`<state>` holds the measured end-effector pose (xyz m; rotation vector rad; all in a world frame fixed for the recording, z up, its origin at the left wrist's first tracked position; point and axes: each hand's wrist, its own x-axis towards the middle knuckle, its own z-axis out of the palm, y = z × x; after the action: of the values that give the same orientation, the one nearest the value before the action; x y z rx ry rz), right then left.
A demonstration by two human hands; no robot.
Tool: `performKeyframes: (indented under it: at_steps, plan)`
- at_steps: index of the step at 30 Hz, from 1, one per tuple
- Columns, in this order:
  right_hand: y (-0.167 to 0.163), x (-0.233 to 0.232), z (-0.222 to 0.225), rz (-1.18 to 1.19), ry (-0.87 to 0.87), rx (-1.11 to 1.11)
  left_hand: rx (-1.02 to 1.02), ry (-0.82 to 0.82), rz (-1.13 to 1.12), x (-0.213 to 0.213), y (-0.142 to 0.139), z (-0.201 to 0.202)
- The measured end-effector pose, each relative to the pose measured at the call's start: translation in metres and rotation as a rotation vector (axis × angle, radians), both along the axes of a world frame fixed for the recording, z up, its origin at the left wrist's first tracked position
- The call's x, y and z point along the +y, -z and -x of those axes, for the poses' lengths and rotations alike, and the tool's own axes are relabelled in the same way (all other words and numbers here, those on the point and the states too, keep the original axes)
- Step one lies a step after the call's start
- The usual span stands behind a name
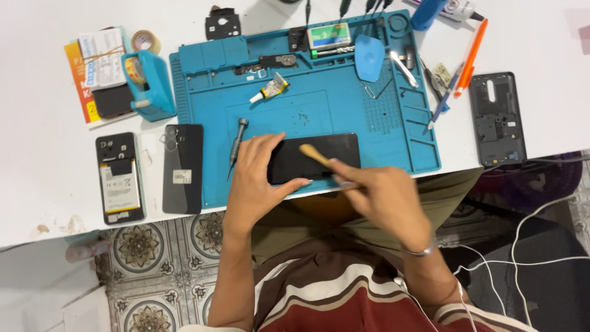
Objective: The person uses a wooden stick to pry open a black smartphone, then uses a blue plastic spudger to separate the screen from the frame. They remove the battery and continue prying the screen assembly away from the chassis, exposing the internal components.
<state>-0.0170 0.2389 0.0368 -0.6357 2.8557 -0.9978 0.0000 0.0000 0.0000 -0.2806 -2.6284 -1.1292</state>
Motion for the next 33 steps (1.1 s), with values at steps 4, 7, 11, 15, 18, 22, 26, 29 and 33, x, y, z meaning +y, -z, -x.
performKeyframes:
  at_steps: [4, 7, 11, 15, 18, 22, 26, 29, 33]
  plan:
    - [0.009, -0.039, -0.009, -0.072, -0.171, 0.061, -0.005, 0.008, -0.021, 0.000, 0.001, -0.004]
    - [0.013, -0.051, -0.013, -0.007, -0.206, 0.050, -0.031, -0.021, -0.036, 0.002, 0.003, -0.006]
    - [0.016, -0.039, -0.009, -0.024, -0.142, 0.033, -0.019, 0.005, -0.029, -0.002, 0.004, -0.004]
    - [0.014, 0.002, -0.005, -0.024, 0.037, 0.088, 0.021, -0.002, 0.026, 0.001, 0.007, 0.001]
    - [0.007, 0.032, -0.004, -0.057, 0.253, -0.091, 0.035, 0.008, 0.040, 0.001, 0.009, 0.001]
    - [0.004, 0.040, -0.007, -0.077, 0.290, -0.112, 0.008, 0.001, 0.017, 0.000, 0.011, 0.001]
    - [0.013, 0.008, -0.006, -0.026, 0.113, -0.001, 0.026, -0.018, -0.016, 0.000, 0.017, 0.002]
    - [0.019, -0.026, -0.005, -0.002, -0.032, 0.061, -0.002, -0.015, -0.061, -0.003, 0.019, 0.001]
    - [0.015, -0.048, -0.009, -0.022, -0.142, 0.014, -0.004, -0.010, -0.084, 0.001, 0.016, -0.006]
